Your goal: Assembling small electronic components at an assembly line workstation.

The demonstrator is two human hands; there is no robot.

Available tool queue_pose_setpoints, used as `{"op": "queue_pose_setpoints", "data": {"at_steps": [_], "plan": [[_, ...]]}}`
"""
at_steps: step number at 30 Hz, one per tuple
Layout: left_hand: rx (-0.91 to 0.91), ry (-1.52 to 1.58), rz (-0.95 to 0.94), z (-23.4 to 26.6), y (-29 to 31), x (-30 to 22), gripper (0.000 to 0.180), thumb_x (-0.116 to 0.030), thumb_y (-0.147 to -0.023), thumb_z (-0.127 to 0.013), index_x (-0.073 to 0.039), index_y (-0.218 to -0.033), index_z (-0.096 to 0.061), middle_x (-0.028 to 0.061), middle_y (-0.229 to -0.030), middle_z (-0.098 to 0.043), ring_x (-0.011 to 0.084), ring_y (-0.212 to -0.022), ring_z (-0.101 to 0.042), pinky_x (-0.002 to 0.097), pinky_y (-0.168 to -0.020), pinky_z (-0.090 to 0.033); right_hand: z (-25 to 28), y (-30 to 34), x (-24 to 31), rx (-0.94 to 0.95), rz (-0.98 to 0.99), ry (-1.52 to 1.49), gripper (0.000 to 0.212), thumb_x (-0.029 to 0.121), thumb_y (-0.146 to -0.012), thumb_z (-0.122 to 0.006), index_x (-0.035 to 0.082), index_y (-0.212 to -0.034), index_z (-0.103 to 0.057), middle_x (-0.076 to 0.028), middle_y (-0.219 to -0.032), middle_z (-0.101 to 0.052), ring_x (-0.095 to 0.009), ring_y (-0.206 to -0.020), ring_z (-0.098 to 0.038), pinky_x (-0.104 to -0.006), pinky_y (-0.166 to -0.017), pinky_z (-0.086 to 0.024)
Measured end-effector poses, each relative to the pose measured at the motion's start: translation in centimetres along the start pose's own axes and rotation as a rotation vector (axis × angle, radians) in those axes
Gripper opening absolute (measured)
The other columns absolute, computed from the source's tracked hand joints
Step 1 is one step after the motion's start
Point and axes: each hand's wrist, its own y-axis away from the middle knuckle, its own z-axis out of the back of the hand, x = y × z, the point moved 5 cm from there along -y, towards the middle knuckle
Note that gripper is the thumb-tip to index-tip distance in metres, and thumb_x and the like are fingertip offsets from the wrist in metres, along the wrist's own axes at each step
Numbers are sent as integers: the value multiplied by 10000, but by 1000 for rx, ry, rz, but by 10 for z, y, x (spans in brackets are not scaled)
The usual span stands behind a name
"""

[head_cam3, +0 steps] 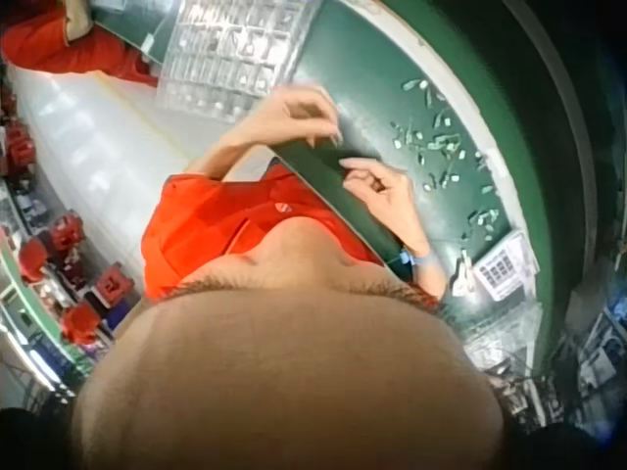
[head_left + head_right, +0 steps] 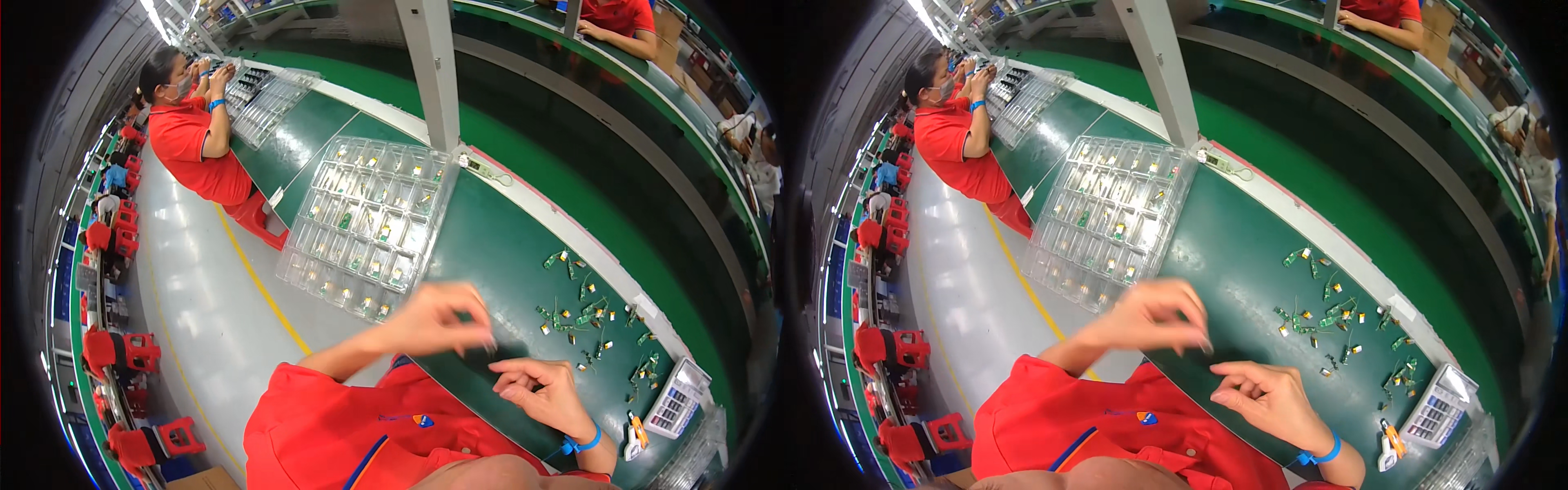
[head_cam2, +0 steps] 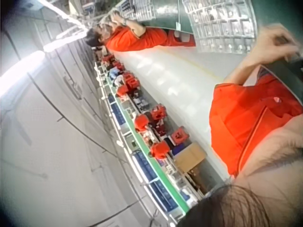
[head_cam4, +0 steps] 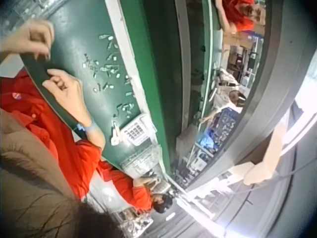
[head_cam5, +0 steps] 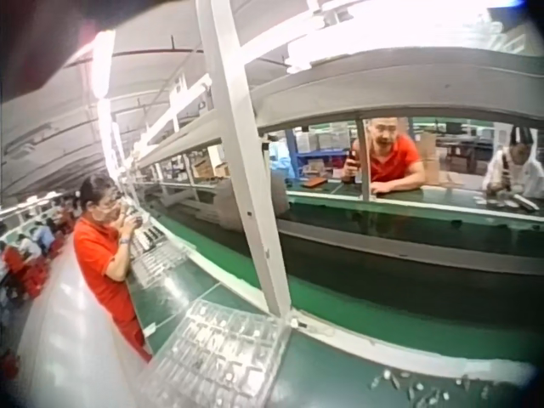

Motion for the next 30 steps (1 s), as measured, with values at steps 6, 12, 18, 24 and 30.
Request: {"op": "queue_pose_setpoints", "data": {"at_steps": [6,12,18,24,30], "plan": [[-545,-647,-88,118,-5,-25,73,-71,-799,-702,-13,-831,-671,63,-795,-631,149,-699,-635,266,-582,-518,18,9,10,-183,27,86,186,39,-830,-666,3,-1011,-688,-58,-746,-701,-64,-605,-623,-205,-575,-494],[-358,-1041,29,130,-31,10,151,-117,-755,-741,-1,-794,-652,97,-723,-606,186,-628,-606,313,-574,-476,10,3,4,-120,18,59,163,109,-868,-658,21,-1000,-696,-53,-761,-707,-86,-653,-656,-213,-585,-500],[-428,-1343,-178,136,-45,13,122,-83,-737,-698,6,-724,-615,155,-733,-574,321,-718,-587,428,-626,-477,5,-3,7,-17,57,154,189,180,-885,-664,27,-993,-685,-80,-784,-697,-125,-642,-660,-242,-587,-513],[-354,-1242,-231,136,-84,43,112,-60,-663,-595,42,-622,-570,223,-780,-559,394,-769,-593,479,-648,-496,8,6,-7,-281,-347,-18,114,89,-838,-685,23,-928,-707,-77,-757,-665,-145,-654,-599,-294,-609,-499],[-344,-1268,-115,143,-68,35,94,-73,-720,-620,13,-735,-583,167,-854,-545,363,-827,-580,472,-679,-485,11,-15,-5,-213,-237,64,114,95,-849,-642,14,-903,-701,-57,-713,-657,-119,-675,-604,-273,-625,-498]]}}
